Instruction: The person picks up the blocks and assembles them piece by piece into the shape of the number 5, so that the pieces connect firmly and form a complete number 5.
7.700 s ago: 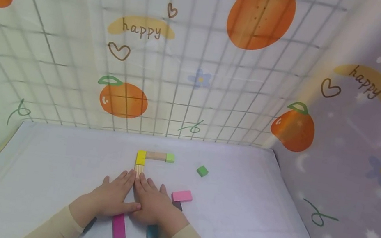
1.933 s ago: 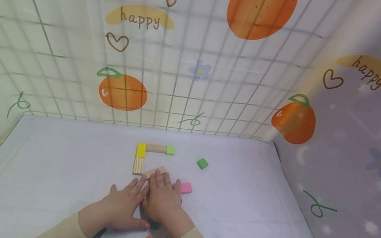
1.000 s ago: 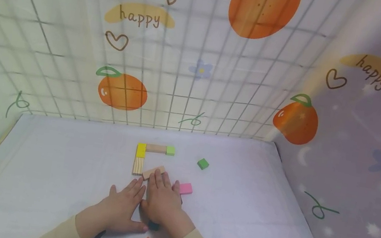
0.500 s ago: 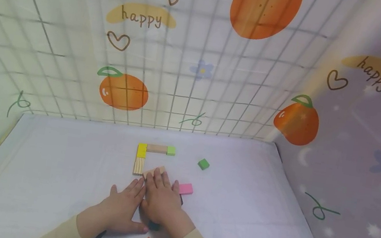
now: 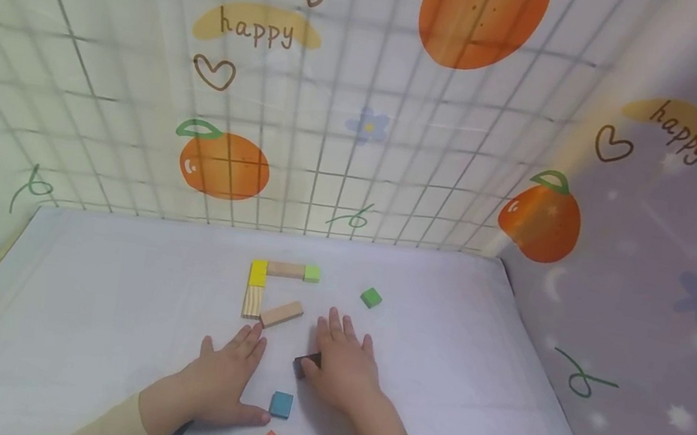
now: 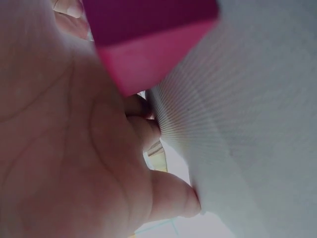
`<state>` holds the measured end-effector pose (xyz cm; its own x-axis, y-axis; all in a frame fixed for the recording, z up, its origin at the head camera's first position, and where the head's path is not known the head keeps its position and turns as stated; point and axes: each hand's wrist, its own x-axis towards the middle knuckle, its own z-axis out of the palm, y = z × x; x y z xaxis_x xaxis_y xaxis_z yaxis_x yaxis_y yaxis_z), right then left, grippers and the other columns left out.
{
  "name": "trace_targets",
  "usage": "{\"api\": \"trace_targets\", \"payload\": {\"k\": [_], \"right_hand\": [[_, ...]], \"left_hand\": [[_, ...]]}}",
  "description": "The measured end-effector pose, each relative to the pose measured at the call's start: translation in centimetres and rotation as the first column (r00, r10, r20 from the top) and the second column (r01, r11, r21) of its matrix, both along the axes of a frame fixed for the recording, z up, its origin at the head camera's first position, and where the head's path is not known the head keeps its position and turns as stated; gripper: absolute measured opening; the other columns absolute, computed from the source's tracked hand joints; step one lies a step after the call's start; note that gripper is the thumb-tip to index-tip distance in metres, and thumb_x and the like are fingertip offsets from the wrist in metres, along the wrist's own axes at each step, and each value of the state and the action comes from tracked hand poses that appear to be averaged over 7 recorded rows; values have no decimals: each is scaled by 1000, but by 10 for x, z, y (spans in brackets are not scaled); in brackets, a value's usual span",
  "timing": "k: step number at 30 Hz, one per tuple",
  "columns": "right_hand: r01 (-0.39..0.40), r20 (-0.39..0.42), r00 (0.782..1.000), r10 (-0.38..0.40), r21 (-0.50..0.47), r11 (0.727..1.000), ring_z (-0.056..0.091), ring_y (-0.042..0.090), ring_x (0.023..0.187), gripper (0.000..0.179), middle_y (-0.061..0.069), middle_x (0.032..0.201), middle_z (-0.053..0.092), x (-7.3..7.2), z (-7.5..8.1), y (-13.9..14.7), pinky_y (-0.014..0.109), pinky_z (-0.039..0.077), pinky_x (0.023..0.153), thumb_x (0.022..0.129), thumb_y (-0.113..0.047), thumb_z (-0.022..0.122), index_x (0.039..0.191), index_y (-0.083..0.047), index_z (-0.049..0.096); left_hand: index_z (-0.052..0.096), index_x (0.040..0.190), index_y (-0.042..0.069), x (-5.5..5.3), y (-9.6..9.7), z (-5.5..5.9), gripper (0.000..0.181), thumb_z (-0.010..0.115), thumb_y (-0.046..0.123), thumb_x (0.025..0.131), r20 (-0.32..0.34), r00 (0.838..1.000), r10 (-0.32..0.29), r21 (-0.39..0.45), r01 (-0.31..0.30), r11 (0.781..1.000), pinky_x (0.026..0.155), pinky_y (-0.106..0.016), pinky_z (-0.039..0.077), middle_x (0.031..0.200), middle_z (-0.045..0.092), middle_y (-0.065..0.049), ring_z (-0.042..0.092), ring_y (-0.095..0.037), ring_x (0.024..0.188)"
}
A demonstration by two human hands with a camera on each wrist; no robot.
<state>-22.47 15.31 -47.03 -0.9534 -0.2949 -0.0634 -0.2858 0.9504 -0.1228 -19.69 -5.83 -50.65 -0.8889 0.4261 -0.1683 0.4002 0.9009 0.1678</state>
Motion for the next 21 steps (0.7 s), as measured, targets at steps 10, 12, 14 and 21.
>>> {"api": "trace_targets", "payload": {"k": [10, 12, 14, 21], "right_hand": [[5, -64, 998, -7, -26, 1000, 28, 37, 141, 48, 13, 151, 34, -26, 11, 44, 66, 23, 107, 96, -24, 48, 142, -8, 43], [52, -76, 996, -52, -2, 999, 27, 41, 140, 49, 17, 152, 30, -42, 11, 57, 68, 22, 105, 97, -20, 42, 143, -3, 39], [84, -45, 996, -82, 25, 996, 26, 43, 139, 49, 20, 152, 28, -57, 6, 66, 70, 22, 104, 98, -18, 36, 144, -1, 35], [78, 57, 995, -80, 40, 996, 22, 40, 142, 54, 15, 155, 26, -71, -12, 59, 69, 19, 106, 98, -20, 41, 148, -4, 28]], "left_hand": [[24, 150, 11, -1, 1, 0, 123, 40, 94, 60, 15, 1000, 14, 6, -14, 1000, 92, -81, 21, 160, 10, -10, 13, -28, 147], [24, 151, 11, -2, 1, 0, 123, 40, 94, 60, 21, 1000, 16, 6, -16, 1000, 93, -81, 20, 160, 10, -10, 12, -27, 147], [23, 151, 12, -2, 1, -1, 125, 39, 95, 59, 29, 999, 18, -2, -18, 1000, 93, -81, 20, 160, 9, -10, 12, -27, 147], [22, 151, 13, -3, 2, -2, 126, 37, 96, 57, 32, 999, 20, -24, -19, 1000, 93, -81, 19, 160, 9, -9, 11, -27, 147]]}}
